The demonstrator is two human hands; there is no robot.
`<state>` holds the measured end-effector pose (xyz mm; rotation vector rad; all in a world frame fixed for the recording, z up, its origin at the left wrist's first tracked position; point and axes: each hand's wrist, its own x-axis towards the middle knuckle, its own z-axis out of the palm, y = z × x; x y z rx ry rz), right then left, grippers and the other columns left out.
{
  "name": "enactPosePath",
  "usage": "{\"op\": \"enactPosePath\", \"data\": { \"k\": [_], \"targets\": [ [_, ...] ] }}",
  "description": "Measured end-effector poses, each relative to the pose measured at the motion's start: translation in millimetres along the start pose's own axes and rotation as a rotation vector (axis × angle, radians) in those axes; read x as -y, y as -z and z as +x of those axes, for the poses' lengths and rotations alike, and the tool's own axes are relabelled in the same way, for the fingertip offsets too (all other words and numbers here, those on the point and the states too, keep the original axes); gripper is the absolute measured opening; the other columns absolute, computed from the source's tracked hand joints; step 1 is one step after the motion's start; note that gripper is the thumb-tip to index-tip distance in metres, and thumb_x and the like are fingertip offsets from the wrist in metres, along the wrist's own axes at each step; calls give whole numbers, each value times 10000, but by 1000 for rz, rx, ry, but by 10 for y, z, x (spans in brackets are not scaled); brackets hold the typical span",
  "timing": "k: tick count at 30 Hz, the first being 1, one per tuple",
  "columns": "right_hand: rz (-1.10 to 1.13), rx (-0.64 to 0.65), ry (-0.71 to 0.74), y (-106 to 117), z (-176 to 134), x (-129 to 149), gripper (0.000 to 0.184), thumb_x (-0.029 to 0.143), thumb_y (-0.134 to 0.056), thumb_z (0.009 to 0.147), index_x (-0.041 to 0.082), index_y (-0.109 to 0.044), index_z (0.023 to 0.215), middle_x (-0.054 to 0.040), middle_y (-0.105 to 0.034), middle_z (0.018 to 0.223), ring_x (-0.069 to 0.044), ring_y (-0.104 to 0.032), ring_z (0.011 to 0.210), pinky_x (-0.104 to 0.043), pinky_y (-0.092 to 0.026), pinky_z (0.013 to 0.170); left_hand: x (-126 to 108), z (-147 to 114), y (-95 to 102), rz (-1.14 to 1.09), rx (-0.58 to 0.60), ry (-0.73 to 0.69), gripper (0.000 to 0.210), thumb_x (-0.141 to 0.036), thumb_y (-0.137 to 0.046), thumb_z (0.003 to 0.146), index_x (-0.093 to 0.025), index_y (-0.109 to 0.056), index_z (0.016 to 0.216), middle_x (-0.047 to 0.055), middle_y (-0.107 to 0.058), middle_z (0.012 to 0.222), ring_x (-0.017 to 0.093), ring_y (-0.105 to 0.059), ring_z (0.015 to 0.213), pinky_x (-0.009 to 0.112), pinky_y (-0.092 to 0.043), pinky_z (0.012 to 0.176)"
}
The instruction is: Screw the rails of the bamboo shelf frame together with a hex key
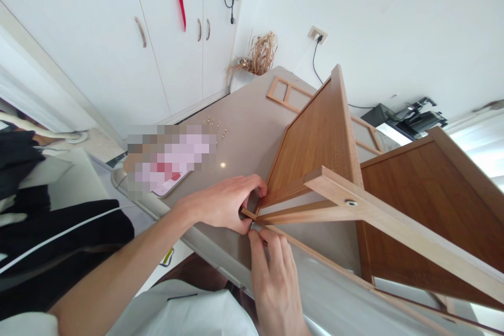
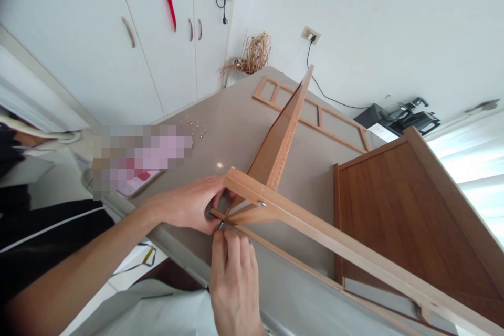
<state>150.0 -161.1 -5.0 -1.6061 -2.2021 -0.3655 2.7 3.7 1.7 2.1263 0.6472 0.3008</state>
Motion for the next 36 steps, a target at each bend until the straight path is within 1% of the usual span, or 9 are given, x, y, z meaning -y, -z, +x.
{"op": "enactPosePath", "data": {
  "k": [5, 10, 15, 18, 21, 27, 29, 33, 36],
  "targets": [
    [-54, 7, 20, 9, 36, 5, 344, -4, -382, 982, 63, -640, 1201, -156, -629, 1073, -238, -562, 929, -343, -509, 775, 4, 0, 0, 8, 6, -15, 510, -254, -721, 678, -265, -484, 1129, -16, -618, 1014, 177, -589, 853, 281, -457, 731],
    [-72, 12, 29, 21, 44, 13, 355, -5, -379, 972, 72, -657, 1180, -148, -648, 1056, -235, -560, 900, -344, -507, 760, -1, 5, 2, 24, 1, -10, 518, -258, -727, 677, -259, -491, 1138, -6, -618, 986, 193, -586, 856, 294, -457, 740],
    [-61, -39, 7, -6, 45, 44, 377, -15, -343, 978, 64, -656, 1173, -150, -647, 1032, -235, -563, 898, -346, -500, 748, -5, 8, -3, 27, 22, 5, 507, -246, -731, 688, -253, -486, 1132, 0, -621, 995, 193, -603, 855, 292, -454, 743],
    [-36, -55, -26, -31, 37, 62, 388, -12, -325, 992, 81, -649, 1183, -138, -641, 1024, -216, -561, 867, -329, -502, 738, 13, 6, -13, 21, 10, 2, 513, -238, -736, 678, -252, -490, 1128, -4, -617, 983, 184, -600, 830, 290, -454, 737],
    [-3, -59, -60, -54, 8, 58, 337, 35, -352, 1025, 91, -640, 1189, -138, -629, 1037, -205, -567, 867, -321, -517, 743, 20, 2, -17, 16, -5, -7, 514, -239, -731, 671, -257, -494, 1127, -13, -611, 952, 183, -593, 827, 284, -451, 727],
    [104, -39, -108, -113, -83, 20, 289, 72, -418, 1041, 122, -616, 1246, -136, -611, 1097, -216, -577, 987, -345, -551, 829, -4, -7, -4, 14, 5, -8, 528, -234, -715, 668, -261, -487, 1144, -5, -608, 1001, 176, -576, 823, 276, -451, 718],
    [135, -43, -125, -128, -98, 20, 265, 75, -457, 1035, 122, -617, 1241, -129, -607, 1092, -214, -572, 989, -347, -551, 833, 1, -8, -9, 4, 5, -12, 535, -235, -717, 666, -263, -484, 1146, -5, -610, 1007, 178, -579, 832, 276, -455, 719],
    [125, -100, -138, -139, -100, 28, 248, 47, -495, 1012, 111, -631, 1209, -118, -605, 1067, -206, -568, 955, -342, -537, 820, 19, -9, -27, 6, -13, -8, 540, -233, -715, 670, -264, -477, 1154, 0, -618, 1003, 187, -588, 848, 283, -456, 724],
    [124, -95, -139, -139, -102, 29, 254, 51, -496, 1012, 120, -634, 1214, -114, -607, 1063, -209, -573, 952, -347, -534, 822, 14, -9, -23, 3, -1, -11, 536, -235, -714, 676, -264, -476, 1156, -3, -622, 1009, 185, -592, 844, 286, -459, 729]
  ]
}}
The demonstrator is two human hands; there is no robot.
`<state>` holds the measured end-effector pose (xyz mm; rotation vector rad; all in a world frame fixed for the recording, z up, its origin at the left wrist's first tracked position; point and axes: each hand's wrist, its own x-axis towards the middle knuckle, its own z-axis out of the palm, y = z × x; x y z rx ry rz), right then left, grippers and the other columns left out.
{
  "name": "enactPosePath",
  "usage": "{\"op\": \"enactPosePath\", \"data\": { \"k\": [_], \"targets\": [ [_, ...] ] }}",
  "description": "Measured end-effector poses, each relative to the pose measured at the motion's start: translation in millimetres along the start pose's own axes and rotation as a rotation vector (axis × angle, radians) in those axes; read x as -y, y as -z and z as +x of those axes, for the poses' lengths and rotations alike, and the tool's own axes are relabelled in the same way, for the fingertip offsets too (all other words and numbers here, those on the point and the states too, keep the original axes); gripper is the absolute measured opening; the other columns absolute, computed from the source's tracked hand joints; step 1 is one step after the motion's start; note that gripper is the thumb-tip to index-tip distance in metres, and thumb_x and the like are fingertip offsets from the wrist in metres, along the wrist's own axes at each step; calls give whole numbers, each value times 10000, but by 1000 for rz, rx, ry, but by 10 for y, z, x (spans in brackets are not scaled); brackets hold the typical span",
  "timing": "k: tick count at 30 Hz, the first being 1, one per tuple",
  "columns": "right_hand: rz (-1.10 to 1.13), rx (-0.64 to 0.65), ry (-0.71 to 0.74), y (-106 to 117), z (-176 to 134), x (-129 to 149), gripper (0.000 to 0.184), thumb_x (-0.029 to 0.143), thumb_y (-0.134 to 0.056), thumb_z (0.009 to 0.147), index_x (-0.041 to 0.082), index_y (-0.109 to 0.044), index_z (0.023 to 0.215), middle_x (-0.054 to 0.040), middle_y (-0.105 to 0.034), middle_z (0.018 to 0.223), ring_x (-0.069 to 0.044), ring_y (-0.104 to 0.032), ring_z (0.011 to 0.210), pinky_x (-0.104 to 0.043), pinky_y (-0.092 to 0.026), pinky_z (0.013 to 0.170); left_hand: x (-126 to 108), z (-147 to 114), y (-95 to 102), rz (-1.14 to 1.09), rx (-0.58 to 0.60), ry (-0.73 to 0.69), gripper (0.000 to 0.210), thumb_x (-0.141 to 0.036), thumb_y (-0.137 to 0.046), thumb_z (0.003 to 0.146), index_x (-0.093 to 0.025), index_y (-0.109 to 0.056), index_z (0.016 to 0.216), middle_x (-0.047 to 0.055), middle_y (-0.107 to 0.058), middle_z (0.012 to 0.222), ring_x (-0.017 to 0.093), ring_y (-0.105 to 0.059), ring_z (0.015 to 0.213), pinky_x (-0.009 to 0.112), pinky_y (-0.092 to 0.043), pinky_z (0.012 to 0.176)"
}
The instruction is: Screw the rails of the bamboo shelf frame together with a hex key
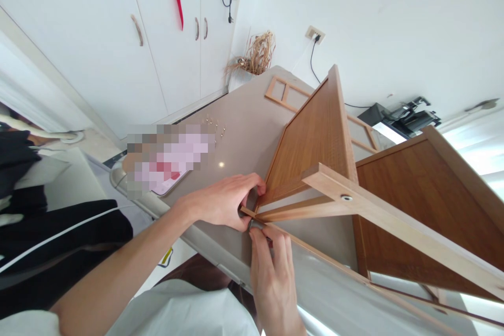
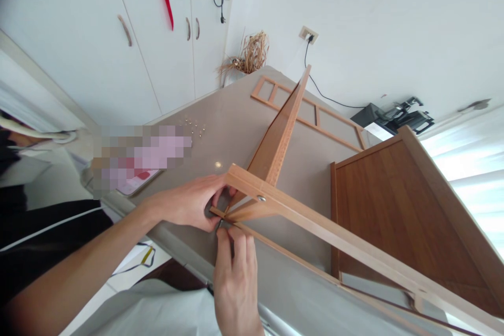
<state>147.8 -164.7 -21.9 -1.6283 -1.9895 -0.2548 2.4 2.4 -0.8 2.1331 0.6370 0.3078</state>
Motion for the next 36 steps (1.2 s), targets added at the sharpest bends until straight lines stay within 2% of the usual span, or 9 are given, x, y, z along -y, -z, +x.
{"op": "enactPosePath", "data": {
  "k": [5, 12, 16, 21, 26, 31, 36],
  "targets": [
    [-33, 17, 14, -6, -18, 20, 264, 57, -475, 1018, 110, -635, 1221, -126, -609, 1059, -220, -579, 945, -362, -531, 808, -14, 1, 20, 3, 7, -2, 537, -232, -725, 673, -261, -480, 1150, 5, -626, 1048, 196, -607, 882, 295, -466, 760],
    [-28, 23, -38, 1, 23, 94, 270, 64, -469, 1018, 127, -632, 1224, -123, -611, 1052, -224, -586, 927, -366, -531, 804, -8, 8, 24, -13, 2, -12, 545, -249, -730, 673, -260, -477, 1156, 5, -630, 1062, 183, -607, 845, 286, -464, 720],
    [-36, 27, -12, 24, 46, 67, 282, 76, -438, 1031, 146, -632, 1224, -123, -632, 1072, -228, -601, 934, -364, -534, 790, -2, 9, 19, -7, 7, -12, 547, -244, -726, 671, -257, -478, 1158, 13, -634, 1068, 197, -618, 891, 289, -467, 737],
    [-1, 21, -31, -16, 11, 21, 257, 96, -488, 1027, 161, -637, 1227, -110, -624, 1068, -220, -605, 941, -363, -534, 811, 10, 6, 7, -18, 8, 3, 552, -241, -725, 667, -265, -476, 1159, 12, -630, 1081, 191, -614, 865, 285, -463, 727],
    [31, -29, -96, -71, -9, 56, 197, 81, -521, 1018, 161, -651, 1143, -93, -612, 1026, -203, -595, 908, -360, -519, 845, 4, 1, 13, -18, -2, 0, 555, -245, -723, 669, -265, -483, 1168, 4, -631, 1060, 187, -609, 861, 284, -460, 733],
    [71, -74, -97, -47, 38, 51, 170, 86, -521, 1026, 162, -648, 1111, -84, -615, 1011, -192, -590, 904, -332, -511, 829, -14, -1, 15, -19, -7, 6, 539, -237, -714, 665, -264, -490, 1154, -6, -616, 1013, 172, -585, 812, 277, -461, 708],
    [23, -53, -87, -21, 65, 45, 160, 101, -538, 1025, 164, -663, 1102, -72, -641, 941, -202, -581, 869, -352, -472, 823, -17, 2, 14, -2, -10, 11, 522, -241, -717, 661, -259, -505, 1137, -9, -613, 952, 183, -586, 821, 280, -453, 700]
  ]
}}
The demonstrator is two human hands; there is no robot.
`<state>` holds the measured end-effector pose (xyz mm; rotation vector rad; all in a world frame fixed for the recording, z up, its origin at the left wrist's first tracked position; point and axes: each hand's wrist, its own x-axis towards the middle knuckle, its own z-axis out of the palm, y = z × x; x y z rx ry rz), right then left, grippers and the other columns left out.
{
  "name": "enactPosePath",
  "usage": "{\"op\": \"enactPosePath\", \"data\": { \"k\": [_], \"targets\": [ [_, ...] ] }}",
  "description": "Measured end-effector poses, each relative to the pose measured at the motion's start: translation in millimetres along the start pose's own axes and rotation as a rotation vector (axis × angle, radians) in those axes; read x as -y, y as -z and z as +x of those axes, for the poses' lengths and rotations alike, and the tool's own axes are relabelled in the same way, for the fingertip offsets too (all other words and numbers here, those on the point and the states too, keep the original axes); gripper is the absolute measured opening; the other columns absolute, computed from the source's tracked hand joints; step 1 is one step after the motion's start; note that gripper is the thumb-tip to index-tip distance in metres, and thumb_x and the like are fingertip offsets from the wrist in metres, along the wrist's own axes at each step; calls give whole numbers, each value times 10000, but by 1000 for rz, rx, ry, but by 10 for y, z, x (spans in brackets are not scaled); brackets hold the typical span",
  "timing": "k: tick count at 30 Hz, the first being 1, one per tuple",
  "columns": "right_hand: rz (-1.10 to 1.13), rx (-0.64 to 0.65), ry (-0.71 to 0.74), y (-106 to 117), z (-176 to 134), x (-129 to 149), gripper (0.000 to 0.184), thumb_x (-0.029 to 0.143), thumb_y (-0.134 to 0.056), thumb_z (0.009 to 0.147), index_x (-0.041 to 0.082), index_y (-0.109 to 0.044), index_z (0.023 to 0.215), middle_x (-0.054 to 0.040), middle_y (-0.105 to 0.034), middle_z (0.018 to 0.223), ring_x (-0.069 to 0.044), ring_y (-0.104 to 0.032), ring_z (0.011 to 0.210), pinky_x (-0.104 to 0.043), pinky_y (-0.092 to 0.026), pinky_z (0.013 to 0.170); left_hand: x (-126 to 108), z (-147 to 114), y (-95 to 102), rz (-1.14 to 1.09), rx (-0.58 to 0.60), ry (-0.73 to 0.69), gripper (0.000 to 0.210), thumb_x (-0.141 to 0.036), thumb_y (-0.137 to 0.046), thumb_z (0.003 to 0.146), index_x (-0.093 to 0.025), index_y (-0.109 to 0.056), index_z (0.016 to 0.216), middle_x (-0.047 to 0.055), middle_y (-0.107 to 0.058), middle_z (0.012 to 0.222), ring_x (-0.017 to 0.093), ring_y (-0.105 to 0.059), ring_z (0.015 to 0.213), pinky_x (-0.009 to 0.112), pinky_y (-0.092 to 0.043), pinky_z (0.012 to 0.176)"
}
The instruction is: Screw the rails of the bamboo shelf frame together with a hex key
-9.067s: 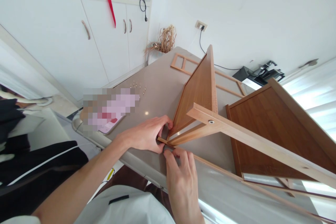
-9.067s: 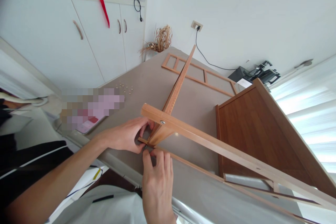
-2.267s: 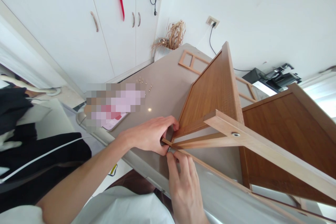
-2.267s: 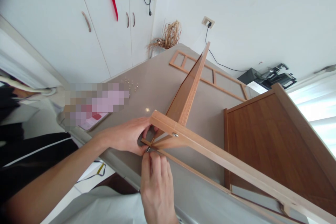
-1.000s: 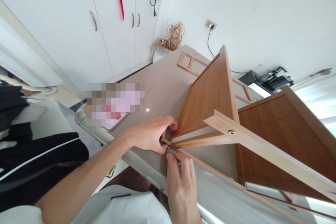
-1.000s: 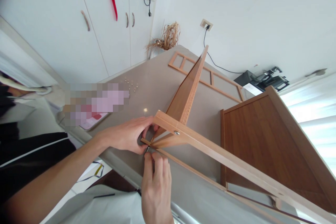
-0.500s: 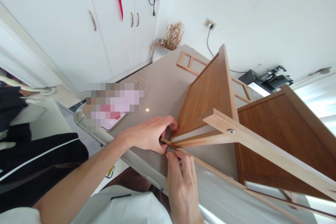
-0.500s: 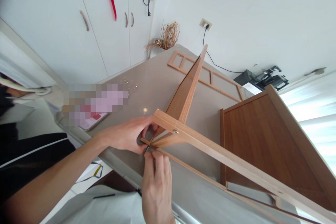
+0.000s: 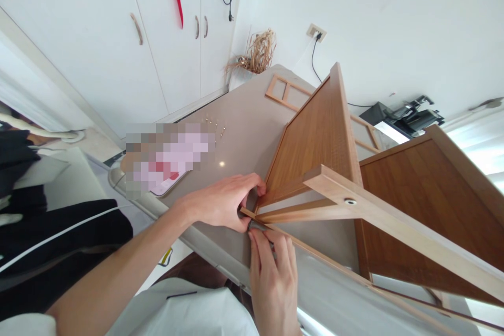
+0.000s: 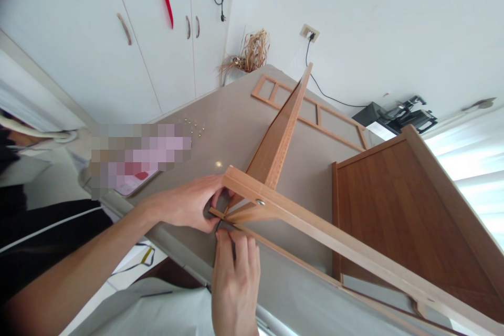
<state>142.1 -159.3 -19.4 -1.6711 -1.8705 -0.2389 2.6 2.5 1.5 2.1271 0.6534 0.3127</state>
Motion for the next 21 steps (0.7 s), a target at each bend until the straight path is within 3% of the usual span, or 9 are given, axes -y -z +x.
{"op": "enactPosePath", "data": {
  "k": [5, 10, 21],
  "targets": [
    [-53, 0, -14, -6, -11, -3, 126, 166, -556, 1034, 189, -679, 1032, -38, -627, 799, -210, -562, 806, -361, -422, 798, -1, -1, 5, -3, -7, 1, 514, -234, -719, 662, -258, -507, 1129, -19, -617, 950, 172, -585, 803, 275, -448, 694],
    [11, 56, -46, 17, -8, -1, 158, 159, -525, 1041, 189, -671, 1092, -60, -655, 917, -202, -579, 837, -344, -445, 795, -14, 3, 6, -20, 1, -2, 504, -221, -708, 665, -245, -514, 1129, -16, -620, 982, 162, -588, 796, 273, -457, 703],
    [-16, 28, -13, 46, -75, -13, 228, 43, -513, 991, 161, -669, 1106, -85, -644, 992, -210, -595, 928, -360, -462, 846, -9, 0, -13, 6, -19, 34, 511, -207, -703, 650, -246, -522, 1126, -28, -619, 867, 172, -597, 756, 288, -465, 701]
  ]
}}
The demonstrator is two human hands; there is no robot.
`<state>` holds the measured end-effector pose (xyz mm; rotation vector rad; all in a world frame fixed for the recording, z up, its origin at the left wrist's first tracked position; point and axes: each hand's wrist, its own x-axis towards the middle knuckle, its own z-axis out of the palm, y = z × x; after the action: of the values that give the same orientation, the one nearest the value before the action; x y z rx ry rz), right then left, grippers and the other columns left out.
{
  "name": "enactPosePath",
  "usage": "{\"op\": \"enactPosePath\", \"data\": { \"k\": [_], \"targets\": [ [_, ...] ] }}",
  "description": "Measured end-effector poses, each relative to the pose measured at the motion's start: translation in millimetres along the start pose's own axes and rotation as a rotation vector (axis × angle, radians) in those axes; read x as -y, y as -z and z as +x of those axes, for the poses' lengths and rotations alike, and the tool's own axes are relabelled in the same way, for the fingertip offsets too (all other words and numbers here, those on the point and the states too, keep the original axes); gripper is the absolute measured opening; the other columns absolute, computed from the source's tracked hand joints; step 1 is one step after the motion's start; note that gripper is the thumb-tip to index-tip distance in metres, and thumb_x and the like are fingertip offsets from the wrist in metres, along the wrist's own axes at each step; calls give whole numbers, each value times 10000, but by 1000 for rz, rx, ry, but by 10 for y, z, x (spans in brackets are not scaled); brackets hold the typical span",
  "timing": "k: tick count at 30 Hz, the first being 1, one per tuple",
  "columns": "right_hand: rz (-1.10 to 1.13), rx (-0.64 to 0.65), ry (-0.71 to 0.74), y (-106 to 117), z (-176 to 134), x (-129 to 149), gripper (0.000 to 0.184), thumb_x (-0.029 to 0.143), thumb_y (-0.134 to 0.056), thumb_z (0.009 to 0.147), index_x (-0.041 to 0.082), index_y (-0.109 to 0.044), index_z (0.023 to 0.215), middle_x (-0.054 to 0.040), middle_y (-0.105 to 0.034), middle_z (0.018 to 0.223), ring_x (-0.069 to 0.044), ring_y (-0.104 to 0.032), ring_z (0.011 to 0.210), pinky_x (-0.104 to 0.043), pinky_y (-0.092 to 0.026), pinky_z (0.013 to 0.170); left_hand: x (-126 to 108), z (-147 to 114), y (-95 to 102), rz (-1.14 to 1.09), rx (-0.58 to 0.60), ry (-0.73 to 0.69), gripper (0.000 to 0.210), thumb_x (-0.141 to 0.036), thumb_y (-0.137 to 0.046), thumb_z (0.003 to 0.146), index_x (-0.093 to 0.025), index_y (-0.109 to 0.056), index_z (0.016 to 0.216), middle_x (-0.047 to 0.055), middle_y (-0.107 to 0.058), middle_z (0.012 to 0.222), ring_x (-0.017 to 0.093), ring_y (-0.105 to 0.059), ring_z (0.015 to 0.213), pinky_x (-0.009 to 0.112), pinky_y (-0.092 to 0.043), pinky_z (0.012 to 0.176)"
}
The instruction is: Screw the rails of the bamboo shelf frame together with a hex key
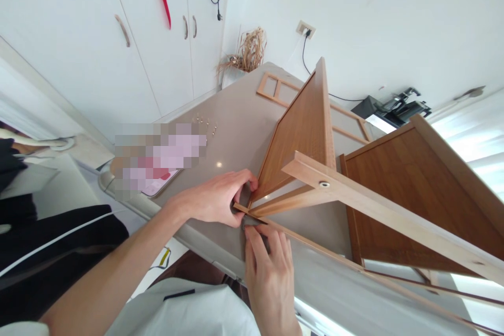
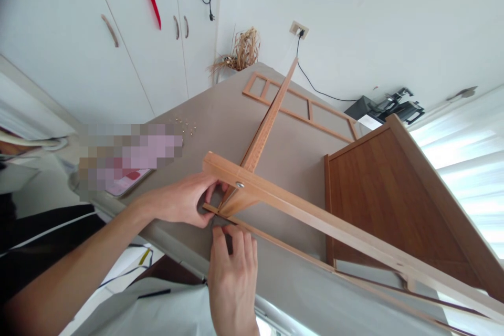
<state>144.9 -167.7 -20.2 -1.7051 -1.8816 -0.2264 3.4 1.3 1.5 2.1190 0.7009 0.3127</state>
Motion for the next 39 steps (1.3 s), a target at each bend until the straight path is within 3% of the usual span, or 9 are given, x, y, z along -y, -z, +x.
{"op": "enactPosePath", "data": {
  "k": [5, 25, 33, 39],
  "targets": [
    [-41, 7, -15, -1, 13, -6, 257, 42, -513, 991, 171, -678, 1139, -88, -621, 976, -213, -601, 916, -358, -476, 829, 13, 1, -10, -21, 6, 3, 521, -223, -705, 654, -251, -514, 1137, -3, -646, 1008, 163, -598, 763, 292, -481, 704],
    [-155, -5, -12, -54, 20, 93, 282, 46, -464, 987, 169, -672, 1134, -108, -611, 971, -230, -582, 857, -385, -511, 771, 5, 7, 5, -33, -2, -42, 510, -217, -698, 652, -249, -495, 1119, -32, -620, 902, 165, -594, 761, 282, -472, 694],
    [-66, 22, -61, -99, -48, 96, 338, 30, -456, 985, 170, -647, 1226, -105, -590, 1013, -214, -593, 891, -351, -548, 767, -5, -1, 26, -43, 8, -24, 513, -227, -705, 655, -247, -500, 1126, -30, -605, 885, 170, -593, 769, 282, -473, 685],
    [-29, -38, -43, -93, -10, 84, 247, 56, -481, 995, 166, -665, 1117, -91, -575, 970, -203, -582, 868, -349, -551, 758, -19, -6, 37, -33, 14, -24, 525, -233, -712, 651, -248, -501, 1131, -17, -618, 927, 174, -587, 787, 287, -466, 708]
  ]
}}
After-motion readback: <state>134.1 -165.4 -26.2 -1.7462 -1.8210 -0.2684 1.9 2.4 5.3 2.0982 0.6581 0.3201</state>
